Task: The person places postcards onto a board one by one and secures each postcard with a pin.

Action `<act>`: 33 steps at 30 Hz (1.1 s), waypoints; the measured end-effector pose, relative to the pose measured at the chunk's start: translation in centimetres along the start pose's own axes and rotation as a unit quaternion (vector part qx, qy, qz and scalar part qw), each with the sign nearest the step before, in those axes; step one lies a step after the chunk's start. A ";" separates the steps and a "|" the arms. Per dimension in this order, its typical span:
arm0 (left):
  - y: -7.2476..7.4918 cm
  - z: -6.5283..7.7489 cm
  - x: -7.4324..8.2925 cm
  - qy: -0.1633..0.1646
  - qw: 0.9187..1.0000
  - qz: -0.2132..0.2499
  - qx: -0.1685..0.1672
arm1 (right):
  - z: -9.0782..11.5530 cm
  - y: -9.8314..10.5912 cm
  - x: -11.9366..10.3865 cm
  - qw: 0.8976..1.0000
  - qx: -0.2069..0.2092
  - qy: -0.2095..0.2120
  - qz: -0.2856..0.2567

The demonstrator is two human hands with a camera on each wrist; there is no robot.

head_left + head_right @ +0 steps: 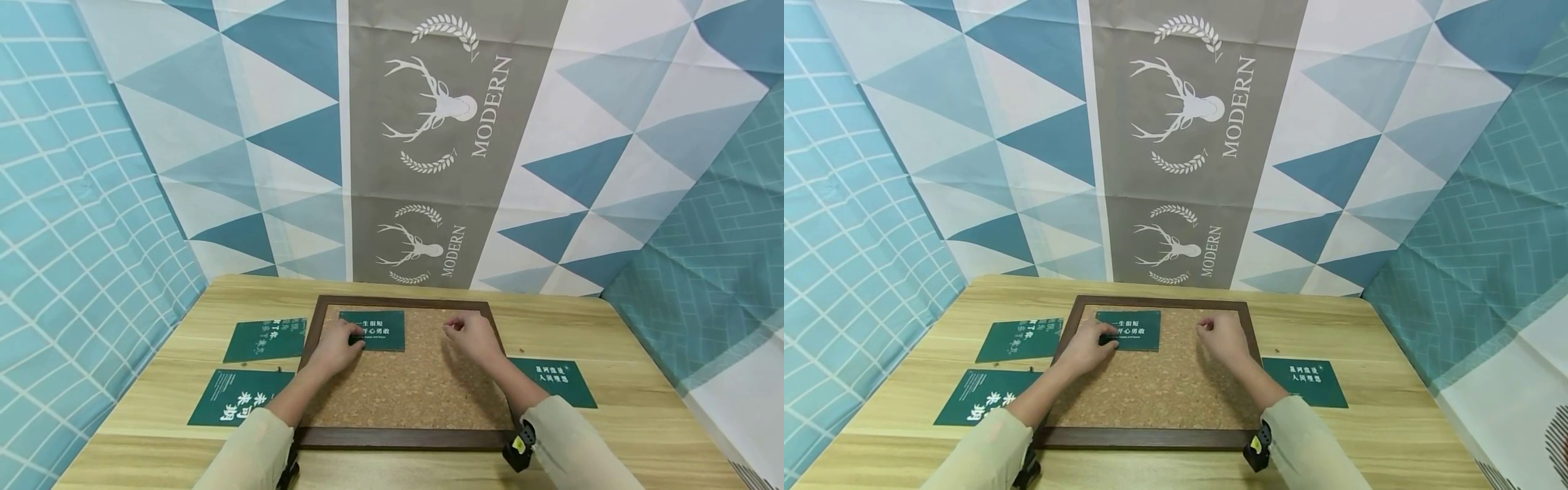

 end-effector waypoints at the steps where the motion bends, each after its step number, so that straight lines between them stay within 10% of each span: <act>1: 0.0 0.0 0.0 -0.003 1.000 -0.003 -0.001 | 0.0 -0.1 -0.1 1.000 0.002 0.004 0.000; 33: -0.4 0.0 0.2 0.026 0.999 -0.039 -0.002 | -0.2 -2.3 -3.2 0.998 -0.016 0.049 0.035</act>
Point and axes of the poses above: each hand's wrist, its own z-axis away from the middle knuckle, its own y-axis out of the back of the hand, x = y × z, the point moved 4 cm from there along -z, towards the middle knuckle, and after that the axes turned 15 degrees about z, right-handed, at the moved point
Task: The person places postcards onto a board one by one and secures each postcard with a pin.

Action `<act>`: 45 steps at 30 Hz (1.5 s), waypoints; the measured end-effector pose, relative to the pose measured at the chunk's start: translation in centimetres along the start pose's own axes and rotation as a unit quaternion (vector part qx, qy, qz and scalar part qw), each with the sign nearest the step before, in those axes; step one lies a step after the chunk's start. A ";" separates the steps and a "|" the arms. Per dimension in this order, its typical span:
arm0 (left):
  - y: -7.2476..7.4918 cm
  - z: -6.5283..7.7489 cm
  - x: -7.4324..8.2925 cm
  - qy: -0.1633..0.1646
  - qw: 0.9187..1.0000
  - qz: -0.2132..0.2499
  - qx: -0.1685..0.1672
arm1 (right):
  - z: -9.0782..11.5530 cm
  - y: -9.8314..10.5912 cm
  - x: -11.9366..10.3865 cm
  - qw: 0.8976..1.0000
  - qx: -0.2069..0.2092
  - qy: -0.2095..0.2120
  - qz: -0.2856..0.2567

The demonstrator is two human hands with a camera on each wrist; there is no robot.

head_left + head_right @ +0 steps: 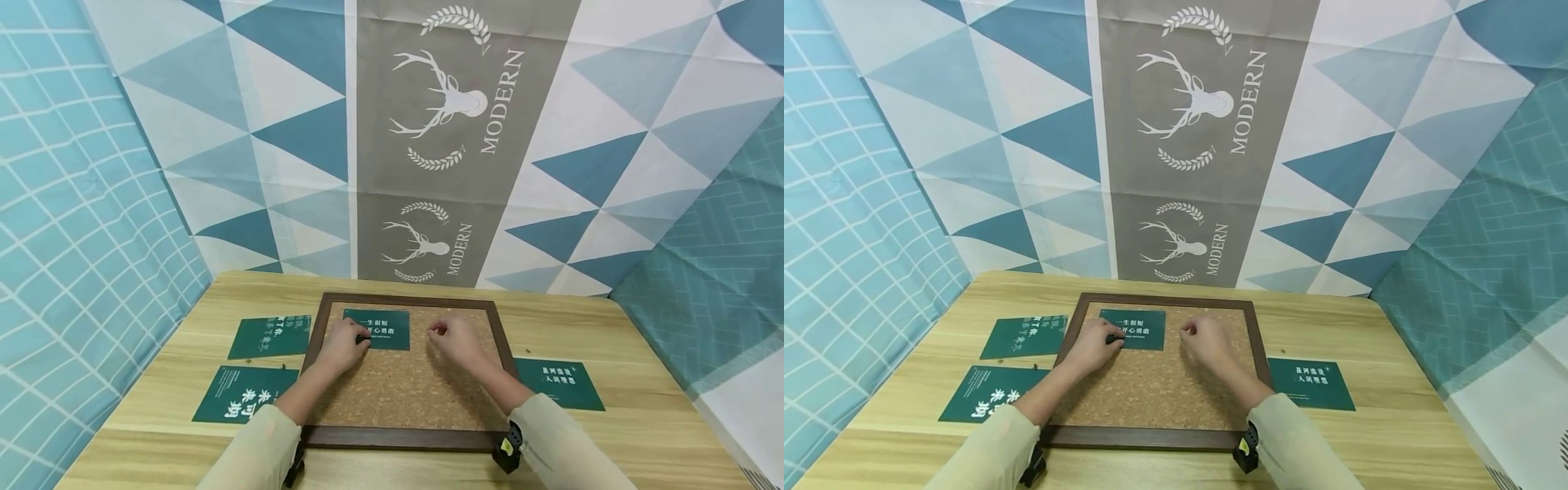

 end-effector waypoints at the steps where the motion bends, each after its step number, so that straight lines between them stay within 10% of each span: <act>1: 0.0 0.0 0.0 0.001 1.000 0.000 -0.001 | 0.0 0.0 -0.1 1.000 0.000 0.000 0.000; 45: 0.0 0.0 -0.1 -0.016 1.000 -0.004 0.009 | -0.5 -3.6 -3.0 0.993 -0.041 0.052 0.100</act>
Point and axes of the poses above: each hand's wrist, its own z-axis away from the middle knuckle, its own y-axis out of the back of the hand, x = y × z, the point moved 4 cm from there along -z, towards the middle knuckle, and after that the axes turned 15 degrees about z, right-handed, at the moved point
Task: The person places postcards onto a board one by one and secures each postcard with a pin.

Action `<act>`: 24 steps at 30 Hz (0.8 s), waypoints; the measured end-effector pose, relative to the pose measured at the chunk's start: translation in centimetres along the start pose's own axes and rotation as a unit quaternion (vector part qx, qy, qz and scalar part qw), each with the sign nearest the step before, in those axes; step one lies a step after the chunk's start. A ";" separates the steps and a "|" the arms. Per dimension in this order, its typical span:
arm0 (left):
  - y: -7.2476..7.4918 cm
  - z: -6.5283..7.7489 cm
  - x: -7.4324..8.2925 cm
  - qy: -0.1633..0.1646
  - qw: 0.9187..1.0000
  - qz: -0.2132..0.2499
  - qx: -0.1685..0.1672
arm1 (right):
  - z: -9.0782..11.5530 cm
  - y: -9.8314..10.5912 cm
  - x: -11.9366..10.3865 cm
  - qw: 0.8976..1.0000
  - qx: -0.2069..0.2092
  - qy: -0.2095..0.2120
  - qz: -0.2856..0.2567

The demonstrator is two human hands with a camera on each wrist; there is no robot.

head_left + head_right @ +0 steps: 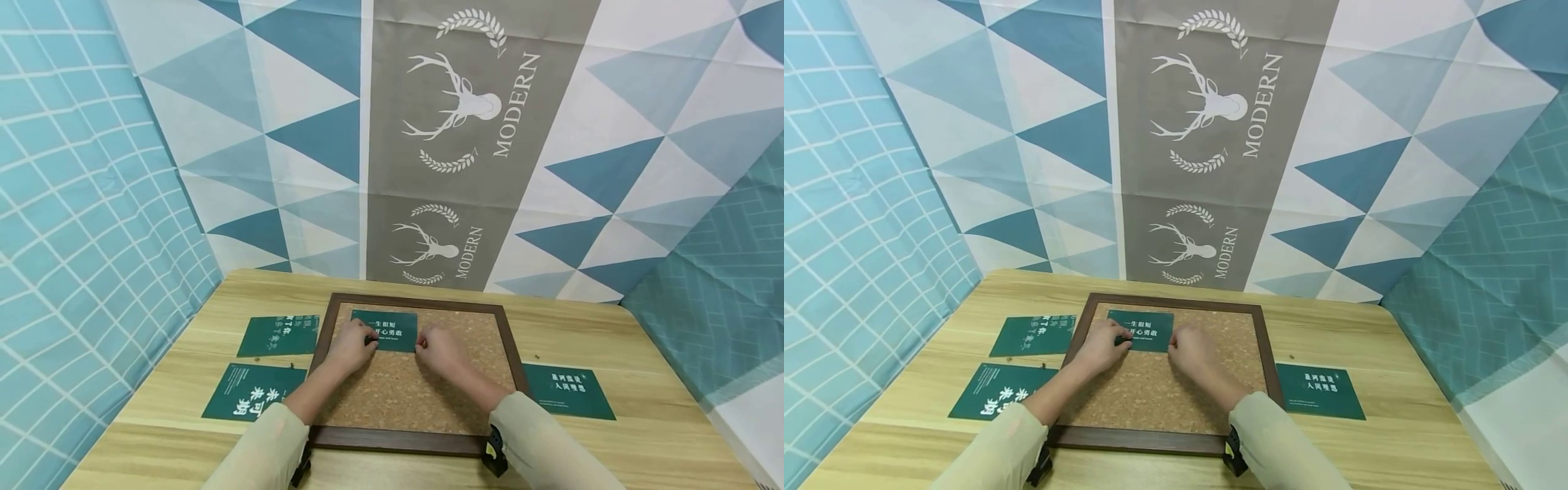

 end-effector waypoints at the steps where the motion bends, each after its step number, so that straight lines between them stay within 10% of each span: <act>1: 0.0 0.0 0.0 -0.002 1.000 0.000 0.001 | 0.0 0.0 0.0 1.000 -0.001 0.001 0.005; 24: -0.1 0.1 0.0 0.001 1.000 0.001 -0.001 | -0.2 0.0 -1.0 0.997 0.031 0.033 0.064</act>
Point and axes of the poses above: each hand's wrist, its own z-axis away from the middle knuckle, its own y-axis out of the back of the hand, x = y × z, the point moved 4 cm from there along -z, towards the middle knuckle, and after that the axes turned 15 degrees about z, right-handed, at the moved point
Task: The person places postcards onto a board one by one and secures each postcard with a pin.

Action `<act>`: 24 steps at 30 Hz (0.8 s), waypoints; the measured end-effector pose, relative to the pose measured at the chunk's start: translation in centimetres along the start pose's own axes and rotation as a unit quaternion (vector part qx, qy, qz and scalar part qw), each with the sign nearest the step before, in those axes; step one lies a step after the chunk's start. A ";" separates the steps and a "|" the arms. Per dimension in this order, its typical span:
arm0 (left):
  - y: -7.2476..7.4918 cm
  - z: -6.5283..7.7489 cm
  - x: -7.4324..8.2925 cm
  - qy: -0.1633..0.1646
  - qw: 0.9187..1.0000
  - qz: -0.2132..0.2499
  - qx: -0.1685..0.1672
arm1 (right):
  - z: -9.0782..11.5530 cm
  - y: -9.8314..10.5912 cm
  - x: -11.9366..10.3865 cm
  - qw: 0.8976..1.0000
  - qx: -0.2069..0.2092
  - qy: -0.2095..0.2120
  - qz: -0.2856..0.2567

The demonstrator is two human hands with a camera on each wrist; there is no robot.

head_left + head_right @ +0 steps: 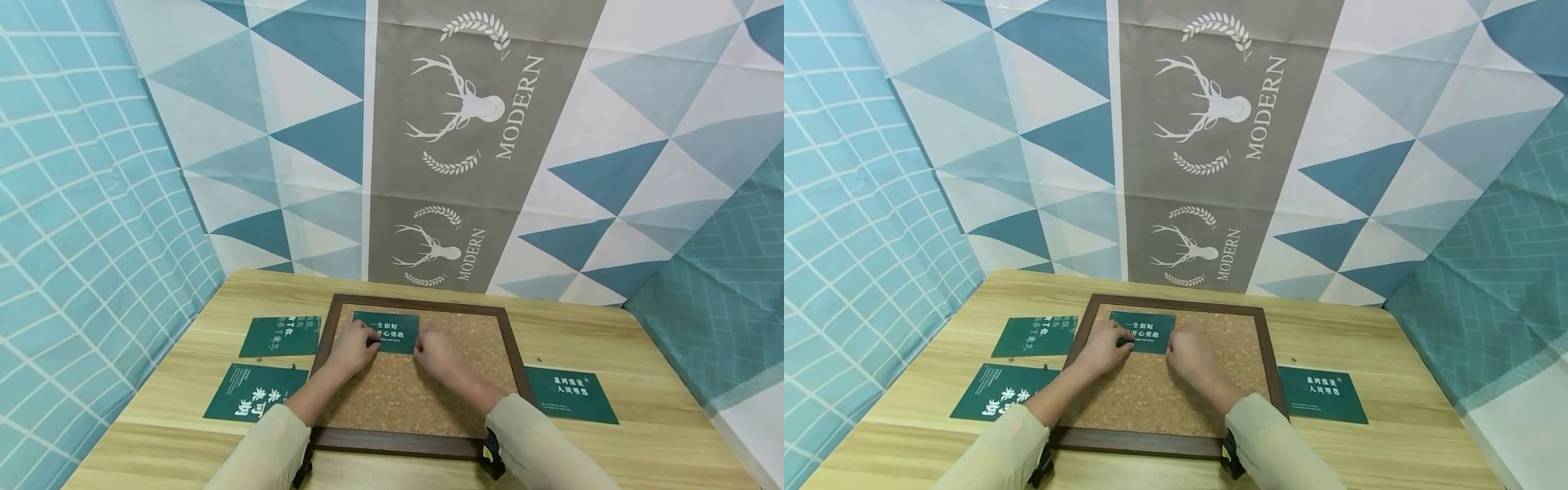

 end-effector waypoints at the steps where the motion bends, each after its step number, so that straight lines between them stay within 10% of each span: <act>1: 0.0 0.0 0.0 0.001 1.000 0.001 0.000 | 0.1 0.1 -0.2 1.000 0.009 0.007 0.018; 24: 0.0 0.1 0.2 0.002 1.000 -0.002 0.003 | 0.2 -0.3 -1.6 0.993 0.029 0.063 0.095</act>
Point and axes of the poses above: each hand's wrist, its own z-axis away from the middle knuckle, its own y-axis out of the back of the hand, x = y × z, the point moved 4 cm from there along -z, towards the middle knuckle, and after that the axes turned 15 degrees about z, right-handed, at the moved point
